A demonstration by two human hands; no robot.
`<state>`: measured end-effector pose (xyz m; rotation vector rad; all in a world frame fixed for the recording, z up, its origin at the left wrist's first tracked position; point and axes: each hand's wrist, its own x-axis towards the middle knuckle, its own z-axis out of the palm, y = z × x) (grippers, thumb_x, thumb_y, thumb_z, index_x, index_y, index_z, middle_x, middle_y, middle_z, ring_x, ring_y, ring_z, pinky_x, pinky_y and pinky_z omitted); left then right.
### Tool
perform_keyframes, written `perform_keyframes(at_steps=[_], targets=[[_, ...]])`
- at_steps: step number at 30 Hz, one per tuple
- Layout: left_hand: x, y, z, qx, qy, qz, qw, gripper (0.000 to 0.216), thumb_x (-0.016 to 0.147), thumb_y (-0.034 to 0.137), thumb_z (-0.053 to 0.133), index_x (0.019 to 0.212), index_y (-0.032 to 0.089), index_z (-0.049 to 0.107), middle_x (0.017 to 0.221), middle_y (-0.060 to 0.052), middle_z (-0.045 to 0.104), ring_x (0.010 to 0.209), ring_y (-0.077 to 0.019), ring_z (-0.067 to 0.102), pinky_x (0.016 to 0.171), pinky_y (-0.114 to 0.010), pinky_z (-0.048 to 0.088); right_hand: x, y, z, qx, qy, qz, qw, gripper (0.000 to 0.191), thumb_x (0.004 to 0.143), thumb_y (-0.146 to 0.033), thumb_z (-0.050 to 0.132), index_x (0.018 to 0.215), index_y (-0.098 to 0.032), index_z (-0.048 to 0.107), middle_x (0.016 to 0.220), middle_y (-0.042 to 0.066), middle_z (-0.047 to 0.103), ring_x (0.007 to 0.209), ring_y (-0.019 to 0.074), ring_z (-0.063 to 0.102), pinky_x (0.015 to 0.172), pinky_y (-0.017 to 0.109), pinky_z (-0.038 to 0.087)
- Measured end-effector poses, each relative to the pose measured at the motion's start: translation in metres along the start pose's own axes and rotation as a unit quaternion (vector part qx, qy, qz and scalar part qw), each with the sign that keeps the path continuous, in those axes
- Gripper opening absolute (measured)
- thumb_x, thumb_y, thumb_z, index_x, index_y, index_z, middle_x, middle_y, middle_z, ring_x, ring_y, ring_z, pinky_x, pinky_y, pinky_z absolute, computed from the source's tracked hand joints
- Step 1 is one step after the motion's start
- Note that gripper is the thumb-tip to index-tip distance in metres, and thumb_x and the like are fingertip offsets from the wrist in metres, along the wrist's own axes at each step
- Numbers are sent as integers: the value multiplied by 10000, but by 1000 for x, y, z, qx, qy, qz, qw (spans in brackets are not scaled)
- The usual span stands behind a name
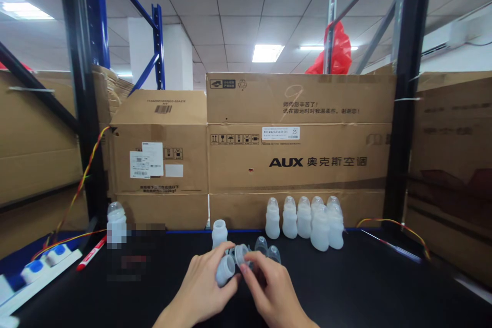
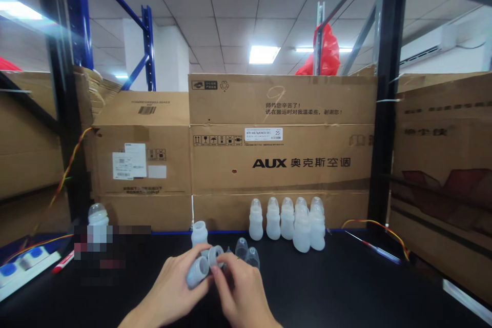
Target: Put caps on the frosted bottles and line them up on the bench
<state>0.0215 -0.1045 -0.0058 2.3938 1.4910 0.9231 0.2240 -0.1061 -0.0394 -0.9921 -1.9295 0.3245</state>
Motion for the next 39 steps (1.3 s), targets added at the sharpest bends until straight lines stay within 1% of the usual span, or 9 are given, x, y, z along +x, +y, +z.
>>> perform_keyframes(at_steps=[3, 5, 9, 15, 19, 22, 27, 33, 39], targets=[[1, -2, -6, -25, 33, 6, 999, 135, 923, 293, 552, 1056, 277, 534, 808, 38, 655, 722, -188, 628, 712, -303, 470, 2, 0, -6, -20, 2, 23, 1000, 277, 1032, -439, 492, 1083, -246, 683, 806, 1, 699, 676, 144, 634, 679, 237, 420], [3, -5, -10, -74, 63, 22, 995, 90, 949, 322, 541, 1014, 261, 528, 868, 14, 611, 767, -175, 597, 750, -288, 475, 2, 0, -9, -53, -30, 22, 998, 258, 1025, -411, 491, 1058, -249, 689, 806, -1, 708, 685, 149, 646, 684, 243, 412], [7, -11, -17, -116, 113, 43, 986, 204, 934, 427, 628, 1024, 245, 615, 1050, -34, 567, 971, -190, 592, 891, -292, 474, -1, 5, -4, -121, -99, 16, 988, 186, 971, -306, 527, 1008, -260, 703, 803, -12, 728, 701, 159, 678, 657, 247, 381], [7, -21, -22, 4, 90, 2, 996, 246, 892, 501, 675, 943, 262, 650, 794, 29, 512, 698, -155, 507, 660, -260, 403, -1, 9, 15, -184, -144, 8, 972, 269, 894, -194, 566, 1116, -289, 685, 987, 8, 744, 845, 202, 732, 707, 250, 433], [7, -24, -21, 34, 86, -14, 996, 231, 898, 501, 659, 985, 287, 659, 808, 39, 535, 681, -144, 526, 655, -245, 408, 1, 9, 20, -193, -133, -1, 972, 379, 859, -143, 565, 1207, -281, 630, 1141, 35, 691, 938, 217, 718, 755, 262, 482], [8, -25, -21, 43, 95, -35, 994, 257, 884, 512, 674, 1018, 293, 665, 825, 43, 571, 682, -144, 560, 660, -244, 418, 0, 9, 19, -197, -135, -9, 971, 299, 859, -154, 567, 1117, -282, 649, 1131, 28, 683, 938, 219, 712, 760, 266, 496], [10, -32, -18, 43, 121, -72, 989, 435, 872, 542, 686, 1232, 311, 607, 823, 58, 623, 702, -157, 627, 664, -247, 427, -3, 8, 19, -190, -134, -14, 972, 222, 861, -165, 567, 1039, -264, 656, 1090, 29, 686, 937, 212, 705, 790, 270, 514], [10, -34, -16, 49, 122, -88, 987, 377, 900, 534, 652, 1196, 305, 608, 801, 63, 609, 725, -157, 653, 692, -255, 426, -3, 5, 17, -186, -151, 4, 971, 345, 875, -197, 570, 1195, -287, 663, 1213, 61, 668, 1078, 262, 682, 907, 356, 541], [11, -31, -17, 52, 117, -101, 987, 348, 925, 548, 617, 1181, 312, 611, 791, 68, 605, 703, -155, 642, 701, -265, 418, -1, -3, 9, -193, -161, 15, 968, 389, 893, -202, 562, 1264, -276, 650, 1247, 78, 666, 1099, 270, 688, 932, 357, 547]])
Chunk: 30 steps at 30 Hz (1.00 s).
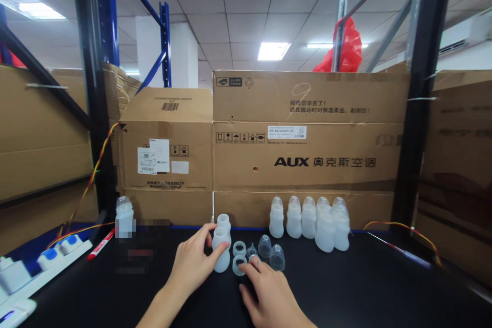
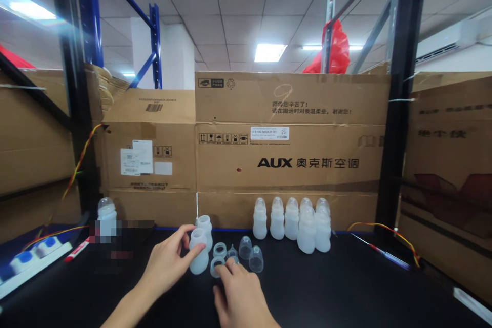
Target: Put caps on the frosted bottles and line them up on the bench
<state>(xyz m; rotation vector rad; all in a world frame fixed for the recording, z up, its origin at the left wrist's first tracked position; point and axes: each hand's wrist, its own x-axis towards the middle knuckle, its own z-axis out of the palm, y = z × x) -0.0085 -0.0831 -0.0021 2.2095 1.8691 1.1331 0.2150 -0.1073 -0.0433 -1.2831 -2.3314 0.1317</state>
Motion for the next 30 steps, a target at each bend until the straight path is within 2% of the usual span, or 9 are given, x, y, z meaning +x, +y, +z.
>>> perform_keyframes(at_steps=[4, 7, 13, 15, 18, 21, 23, 30], targets=[[0, 1, 0, 1, -1, -12, 1000, 334, 926, 521, 625, 1189, 316, 608, 795, 73, 615, 729, -163, 663, 698, -261, 406, 0, 2, -7, -16, 37, 54, 998, 323, 946, -176, 490, 1208, -254, 662, 1184, 76, 695, 1002, 257, 726, 859, 339, 553], [1, 0, 1, 0, -6, -16, 1000, 339, 932, 512, 617, 1211, 320, 599, 804, 72, 629, 747, -167, 675, 708, -259, 402, 1, 7, -10, -25, 54, 112, 992, 302, 970, -172, 475, 1206, -230, 654, 1151, 79, 729, 1002, 270, 738, 837, 343, 549], [2, -4, 3, -1, -14, -23, 1000, 387, 914, 523, 650, 1242, 333, 573, 828, 79, 632, 727, -163, 668, 721, -272, 399, 4, 15, -8, -34, 51, 170, 984, 418, 1011, -216, 465, 1425, -195, 520, 1110, 101, 766, 977, 296, 759, 799, 361, 544], [1, -4, 4, -1, -16, -25, 1000, 395, 911, 514, 657, 1252, 338, 563, 836, 82, 628, 731, -166, 667, 725, -275, 401, 5, 16, -6, -37, 49, 185, 981, 430, 1013, -226, 468, 1438, -182, 508, 1087, 109, 772, 964, 311, 761, 786, 372, 538], [1, -5, 6, -3, -18, -24, 1000, 412, 907, 525, 660, 1261, 343, 554, 827, 83, 622, 734, -171, 663, 724, -277, 403, 5, 19, -4, -30, 47, 194, 979, 343, 1005, -258, 502, 1332, -210, 592, 1026, 89, 783, 923, 312, 765, 751, 358, 516], [2, -5, 6, -4, -19, -20, 1000, 417, 910, 541, 651, 1262, 342, 550, 827, 83, 623, 715, -168, 658, 718, -275, 400, 7, 22, -1, -31, 51, 185, 981, 199, 1001, -277, 515, 1105, -243, 682, 937, 54, 782, 882, 291, 765, 701, 317, 473], [2, -5, 6, -4, -19, -20, 1000, 411, 912, 539, 650, 1257, 338, 554, 832, 80, 630, 727, -171, 665, 719, -273, 399, 8, 24, 2, -40, 54, 181, 981, 183, 1002, -280, 513, 1001, -243, 693, 898, 48, 778, 847, 278, 762, 668, 300, 439], [2, -5, 7, -4, -19, -19, 1000, 412, 908, 531, 660, 1258, 340, 555, 822, 81, 634, 747, -175, 678, 732, -279, 399, 10, 23, 5, -42, 55, 171, 983, 180, 1004, -350, 553, 978, -247, 698, 874, 47, 777, 807, 276, 752, 628, 296, 377]])
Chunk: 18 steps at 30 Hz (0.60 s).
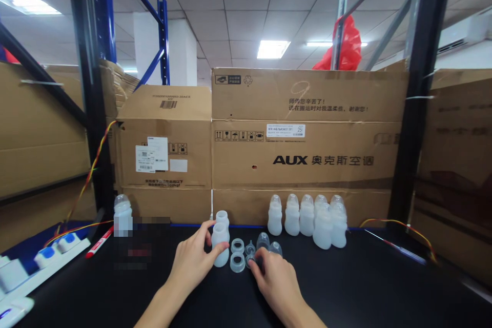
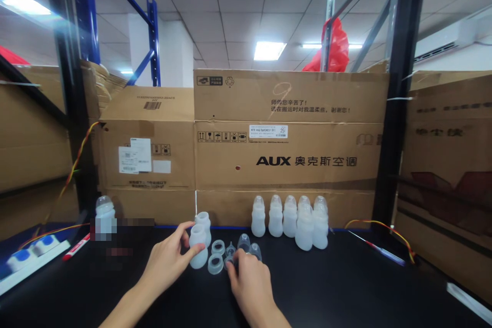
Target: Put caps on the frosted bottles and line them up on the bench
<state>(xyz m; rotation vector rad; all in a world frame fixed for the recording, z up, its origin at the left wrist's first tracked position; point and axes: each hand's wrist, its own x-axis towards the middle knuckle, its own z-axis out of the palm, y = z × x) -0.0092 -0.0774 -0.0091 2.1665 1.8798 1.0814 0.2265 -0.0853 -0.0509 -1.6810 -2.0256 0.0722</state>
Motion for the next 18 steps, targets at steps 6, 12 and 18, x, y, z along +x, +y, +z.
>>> perform_keyframes(at_steps=[6, 12, 18], targets=[[0, 1, -2, -1, -5, -4, 1000, 429, 911, 536, 656, 1279, 349, 539, 826, 87, 623, 722, -168, 662, 718, -282, 392, 6, 11, -26, 27, 53, 18, 998, 241, 1037, -425, 472, 1021, -267, 653, 909, 21, 755, 798, 242, 729, 651, 292, 354], [-1, 3, -4, -1, -10, -6, 1000, 417, 910, 520, 659, 1265, 331, 549, 822, 87, 616, 712, -165, 654, 727, -285, 392, 13, 47, -45, 32, 5, 78, 996, 292, 930, -500, 599, 1051, -235, 610, 822, 16, 733, 781, 250, 706, 637, 289, 316], [-1, 2, -2, -6, -13, -2, 1000, 438, 907, 526, 661, 1286, 342, 541, 826, 83, 624, 735, -174, 662, 725, -285, 393, 13, 59, -34, 63, -55, 29, 996, 288, 906, -490, 638, 1059, -250, 678, 830, 5, 750, 772, 221, 694, 642, 280, 322]])
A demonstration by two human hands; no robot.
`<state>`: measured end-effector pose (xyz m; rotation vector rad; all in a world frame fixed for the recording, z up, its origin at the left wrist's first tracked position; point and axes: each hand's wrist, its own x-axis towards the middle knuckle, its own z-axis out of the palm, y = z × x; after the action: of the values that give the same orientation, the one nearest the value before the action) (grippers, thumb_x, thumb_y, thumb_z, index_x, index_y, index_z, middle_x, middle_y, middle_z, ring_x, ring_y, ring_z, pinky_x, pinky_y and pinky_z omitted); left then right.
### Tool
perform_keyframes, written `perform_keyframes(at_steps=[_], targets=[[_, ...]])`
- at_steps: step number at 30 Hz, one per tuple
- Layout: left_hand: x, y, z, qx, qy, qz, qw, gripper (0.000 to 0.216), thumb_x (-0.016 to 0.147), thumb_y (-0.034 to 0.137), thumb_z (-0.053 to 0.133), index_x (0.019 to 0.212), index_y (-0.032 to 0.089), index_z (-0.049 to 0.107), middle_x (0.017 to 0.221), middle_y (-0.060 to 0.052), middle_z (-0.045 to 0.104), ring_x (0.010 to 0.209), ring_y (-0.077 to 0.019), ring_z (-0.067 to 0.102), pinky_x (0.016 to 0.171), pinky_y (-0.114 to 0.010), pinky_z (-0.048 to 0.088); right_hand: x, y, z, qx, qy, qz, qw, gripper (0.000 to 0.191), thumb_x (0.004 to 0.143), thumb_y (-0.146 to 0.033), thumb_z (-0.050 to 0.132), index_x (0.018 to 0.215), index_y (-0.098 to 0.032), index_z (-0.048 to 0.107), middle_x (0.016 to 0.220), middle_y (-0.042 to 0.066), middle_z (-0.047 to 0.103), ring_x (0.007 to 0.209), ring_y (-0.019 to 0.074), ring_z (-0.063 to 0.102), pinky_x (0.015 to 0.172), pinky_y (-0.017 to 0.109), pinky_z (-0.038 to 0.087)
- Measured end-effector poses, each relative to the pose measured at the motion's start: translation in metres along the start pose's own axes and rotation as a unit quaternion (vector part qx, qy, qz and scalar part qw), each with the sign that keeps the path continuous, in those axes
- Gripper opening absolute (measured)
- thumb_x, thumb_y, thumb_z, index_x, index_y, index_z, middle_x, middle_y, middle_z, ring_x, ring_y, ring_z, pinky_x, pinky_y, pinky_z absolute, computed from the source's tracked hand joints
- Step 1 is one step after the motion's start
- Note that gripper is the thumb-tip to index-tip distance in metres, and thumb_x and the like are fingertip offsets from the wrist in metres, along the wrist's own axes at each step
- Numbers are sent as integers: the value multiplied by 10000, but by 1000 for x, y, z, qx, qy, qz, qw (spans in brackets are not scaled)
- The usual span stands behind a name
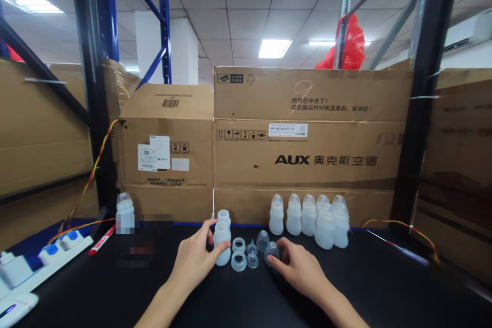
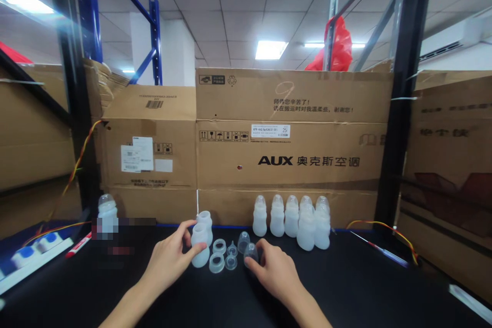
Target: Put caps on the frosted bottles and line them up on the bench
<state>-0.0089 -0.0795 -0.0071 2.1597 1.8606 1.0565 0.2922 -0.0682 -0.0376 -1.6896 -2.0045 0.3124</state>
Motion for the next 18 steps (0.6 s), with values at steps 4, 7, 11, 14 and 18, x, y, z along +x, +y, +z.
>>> perform_keyframes(at_steps=[4, 7, 11, 14, 18], targets=[[0, -2, 1, -1, -2, 2, 1000, 451, 902, 519, 664, 1295, 338, 541, 837, 73, 634, 777, -184, 676, 737, -289, 396, 0, -9, 6, 10, 1, -33, 999, 304, 910, -489, 647, 1087, -252, 716, 842, 15, 757, 780, 217, 688, 651, 279, 336], [1, -2, 1, -1, -4, 1, 1000, 453, 902, 535, 650, 1294, 332, 546, 835, 66, 632, 768, -187, 673, 730, -292, 395, -2, -14, 4, 24, -15, -62, 998, 305, 916, -486, 638, 1088, -257, 744, 853, 13, 765, 775, 205, 686, 662, 275, 362], [1, 1, -1, 1, -2, -1, 1000, 458, 910, 547, 628, 1299, 323, 539, 763, 79, 563, 725, -180, 655, 712, -287, 390, 2, -4, -7, 83, -30, -91, 992, 538, 914, -517, 619, 1361, -218, 629, 910, 22, 765, 801, 220, 689, 739, 302, 449], [0, -1, -1, 11, -1, -4, 1000, 506, 916, 576, 610, 1336, 311, 513, 703, 92, 476, 677, -177, 630, 669, -278, 375, 11, 17, -18, 70, 79, -62, 992, 564, 961, -560, 490, 1361, -178, 601, 1019, 71, 737, 899, 259, 684, 825, 368, 481], [0, 1, -3, -6, 41, 14, 999, 551, 926, 560, 607, 1391, 294, 475, 754, 83, 494, 637, -155, 602, 660, -274, 390, 25, 50, -37, 2, 312, 6, 950, 581, 925, -544, 421, 1329, -155, 573, 1191, 143, 642, 1003, 309, 648, 856, 418, 497]])
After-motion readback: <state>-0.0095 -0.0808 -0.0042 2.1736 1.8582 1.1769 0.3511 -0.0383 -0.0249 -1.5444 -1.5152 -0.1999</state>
